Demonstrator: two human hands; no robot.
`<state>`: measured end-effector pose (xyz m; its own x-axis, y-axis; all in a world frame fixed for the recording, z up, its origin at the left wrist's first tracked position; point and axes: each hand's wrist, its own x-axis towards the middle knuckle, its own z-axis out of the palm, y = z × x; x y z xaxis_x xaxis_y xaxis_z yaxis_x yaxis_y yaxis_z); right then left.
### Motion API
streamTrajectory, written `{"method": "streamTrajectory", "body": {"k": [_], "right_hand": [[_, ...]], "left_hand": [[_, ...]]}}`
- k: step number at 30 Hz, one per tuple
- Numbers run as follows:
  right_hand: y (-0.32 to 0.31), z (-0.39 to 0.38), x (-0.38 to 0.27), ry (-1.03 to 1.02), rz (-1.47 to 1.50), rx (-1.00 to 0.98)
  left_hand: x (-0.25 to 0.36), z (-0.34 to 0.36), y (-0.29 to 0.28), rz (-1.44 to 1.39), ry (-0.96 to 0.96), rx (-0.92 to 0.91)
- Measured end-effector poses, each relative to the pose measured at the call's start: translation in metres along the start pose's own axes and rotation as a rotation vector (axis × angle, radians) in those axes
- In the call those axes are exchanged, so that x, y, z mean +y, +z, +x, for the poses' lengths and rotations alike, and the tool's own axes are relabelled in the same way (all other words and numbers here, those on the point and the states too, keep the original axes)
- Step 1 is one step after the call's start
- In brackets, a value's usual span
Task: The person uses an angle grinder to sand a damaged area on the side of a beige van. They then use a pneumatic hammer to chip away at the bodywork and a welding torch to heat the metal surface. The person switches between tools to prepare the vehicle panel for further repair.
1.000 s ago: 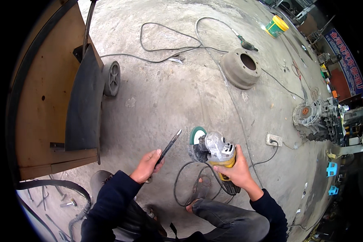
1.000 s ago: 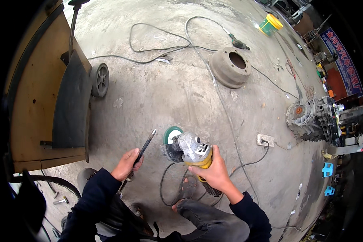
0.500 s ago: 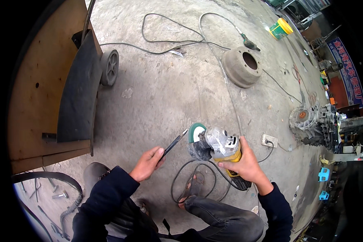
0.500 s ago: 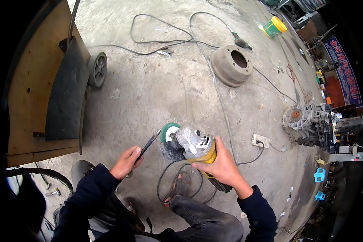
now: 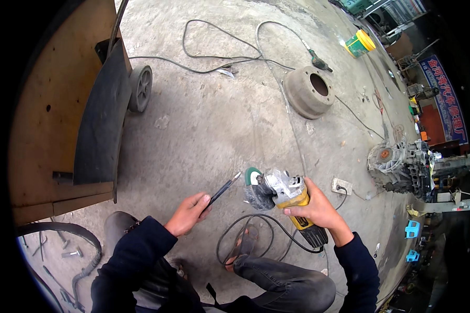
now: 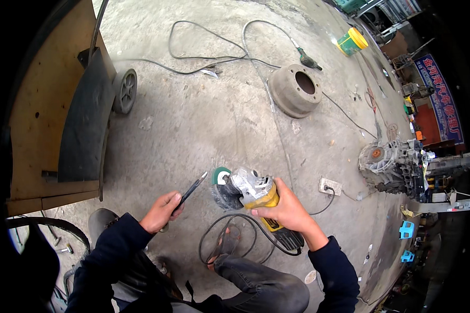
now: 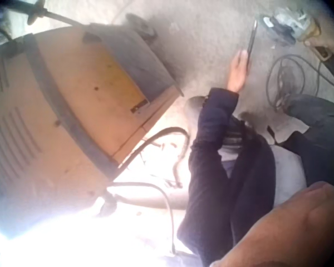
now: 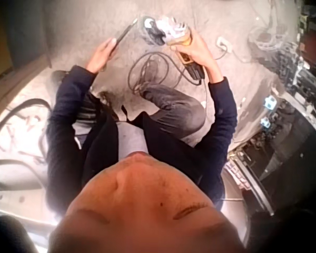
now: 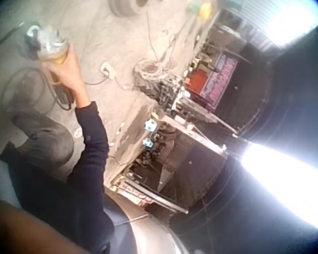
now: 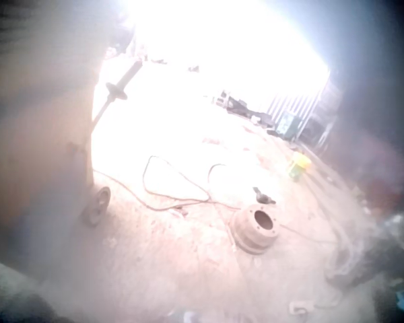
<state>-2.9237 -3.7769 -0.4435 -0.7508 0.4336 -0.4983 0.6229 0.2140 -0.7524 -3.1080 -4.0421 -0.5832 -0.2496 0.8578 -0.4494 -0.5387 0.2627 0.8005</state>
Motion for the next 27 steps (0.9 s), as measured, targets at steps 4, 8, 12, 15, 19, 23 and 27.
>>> {"method": "streamTrajectory", "body": {"k": [4, 8, 12, 15, 19, 23, 27], "right_hand": [[0.001, -0.001, -0.002, 0.012, 0.107, -0.011], [0.001, 0.004, -0.004, -0.025, 0.1, -0.052], [0.007, 0.005, -0.001, -0.015, 0.144, -0.07], [0.013, 0.0, -0.002, 0.006, 0.195, -0.065], [0.018, 0.001, 0.018, -0.01, 0.168, -0.065], [0.025, -0.002, 0.019, -0.033, 0.249, -0.028], [0.033, -0.001, 0.019, -0.046, 0.329, -0.021]], "left_hand": [[0.0, -0.001, -0.003, -0.024, -0.03, -0.016], [-0.002, 0.0, -0.002, 0.009, -0.044, -0.007], [0.002, -0.002, -0.002, 0.037, -0.068, 0.006], [0.007, -0.004, -0.003, 0.035, -0.084, 0.023], [0.008, -0.003, -0.006, 0.109, -0.064, 0.055], [0.007, -0.002, -0.008, 0.074, -0.087, 0.048], [0.005, 0.0, -0.008, 0.069, -0.101, 0.024]]}}
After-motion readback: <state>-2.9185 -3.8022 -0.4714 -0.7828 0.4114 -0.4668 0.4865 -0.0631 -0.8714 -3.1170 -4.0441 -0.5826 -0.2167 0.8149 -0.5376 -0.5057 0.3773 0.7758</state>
